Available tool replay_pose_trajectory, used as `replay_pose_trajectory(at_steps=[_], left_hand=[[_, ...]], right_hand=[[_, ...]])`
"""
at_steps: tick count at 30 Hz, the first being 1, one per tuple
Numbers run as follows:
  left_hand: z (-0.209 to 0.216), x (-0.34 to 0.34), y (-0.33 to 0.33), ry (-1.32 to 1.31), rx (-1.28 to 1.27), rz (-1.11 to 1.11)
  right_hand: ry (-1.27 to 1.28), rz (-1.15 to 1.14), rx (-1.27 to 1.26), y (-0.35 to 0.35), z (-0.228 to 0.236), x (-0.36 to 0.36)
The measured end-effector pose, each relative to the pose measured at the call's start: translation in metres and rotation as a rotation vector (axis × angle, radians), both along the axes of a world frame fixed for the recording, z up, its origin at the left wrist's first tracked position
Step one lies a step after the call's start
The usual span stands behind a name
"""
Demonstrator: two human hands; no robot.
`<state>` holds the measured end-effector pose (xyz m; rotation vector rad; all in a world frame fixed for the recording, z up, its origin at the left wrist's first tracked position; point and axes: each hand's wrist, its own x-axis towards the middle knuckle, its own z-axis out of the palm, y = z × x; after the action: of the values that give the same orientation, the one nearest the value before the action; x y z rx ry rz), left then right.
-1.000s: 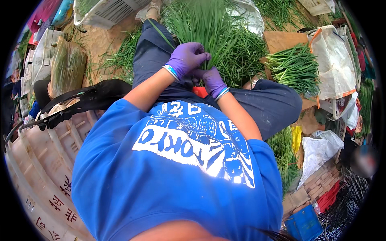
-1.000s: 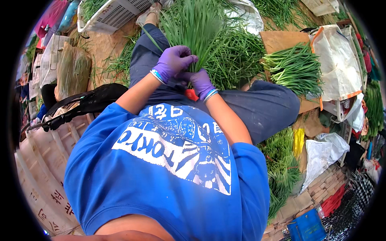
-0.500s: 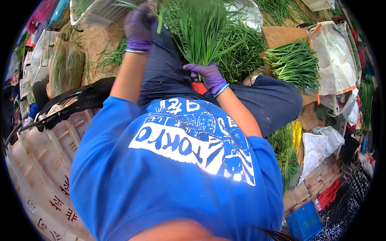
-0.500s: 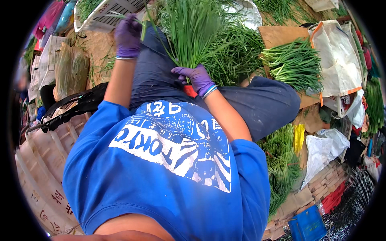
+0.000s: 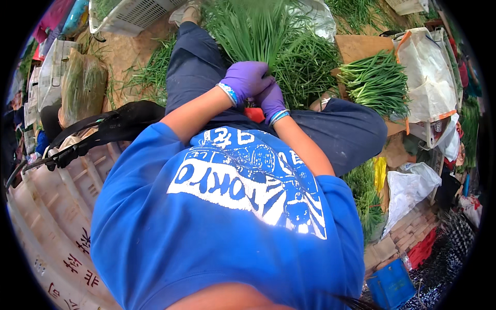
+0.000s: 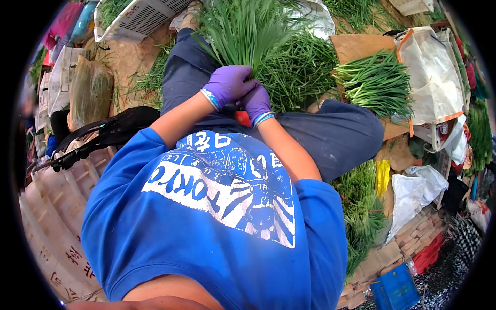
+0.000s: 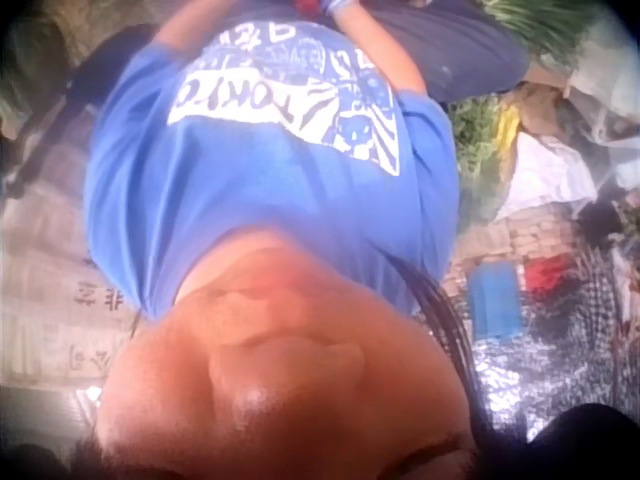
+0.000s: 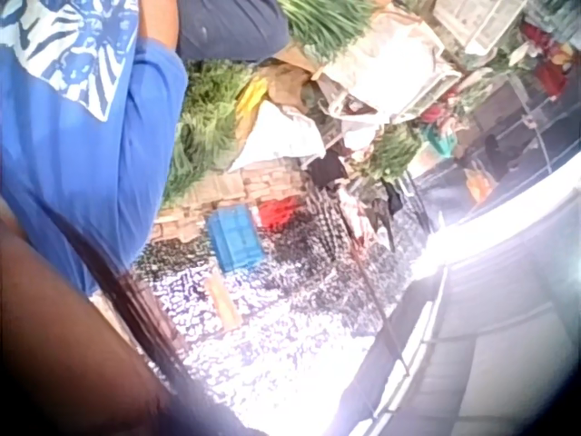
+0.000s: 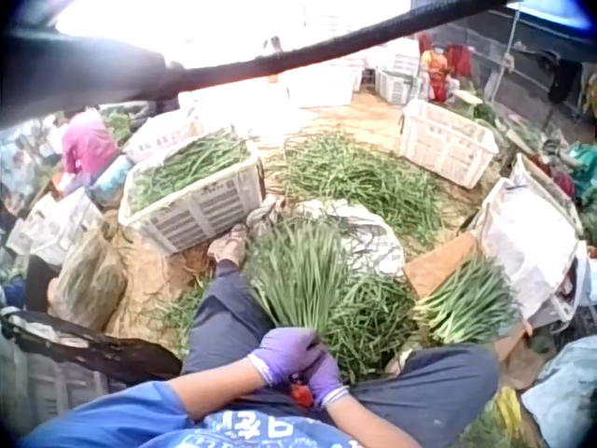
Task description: The person sorts bundles of chives by hand, picking through stalks to remove debris, aligning the bundles, and placing them into a pile while wearing gloves.
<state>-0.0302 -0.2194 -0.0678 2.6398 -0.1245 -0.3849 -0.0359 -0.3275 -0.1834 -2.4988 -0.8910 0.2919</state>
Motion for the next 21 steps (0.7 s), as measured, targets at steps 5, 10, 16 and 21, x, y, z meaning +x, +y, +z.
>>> replay_pose_trajectory(at_steps=[5, 10, 16, 21], left_hand=[[-0.025, -0.004, 0.001, -0.396, -0.264, 0.035], [-0.010, 0.016, 0.026, -0.229, -1.168, 0.599], [0.032, 0.070, 0.155, -1.023, -1.328, 0.926], [0.051, 0.064, 0.159, -1.036, -1.482, 0.915]], right_hand=[[0.614, -0.491, 0.422, -0.007, 0.024, -0.003], [1.108, -0.641, 0.762, 0.001, 0.053, -0.003], [1.320, -0.603, 0.919, -0.001, 0.053, -0.002], [1.262, -0.629, 0.980, -0.001, 0.054, 0.001]])
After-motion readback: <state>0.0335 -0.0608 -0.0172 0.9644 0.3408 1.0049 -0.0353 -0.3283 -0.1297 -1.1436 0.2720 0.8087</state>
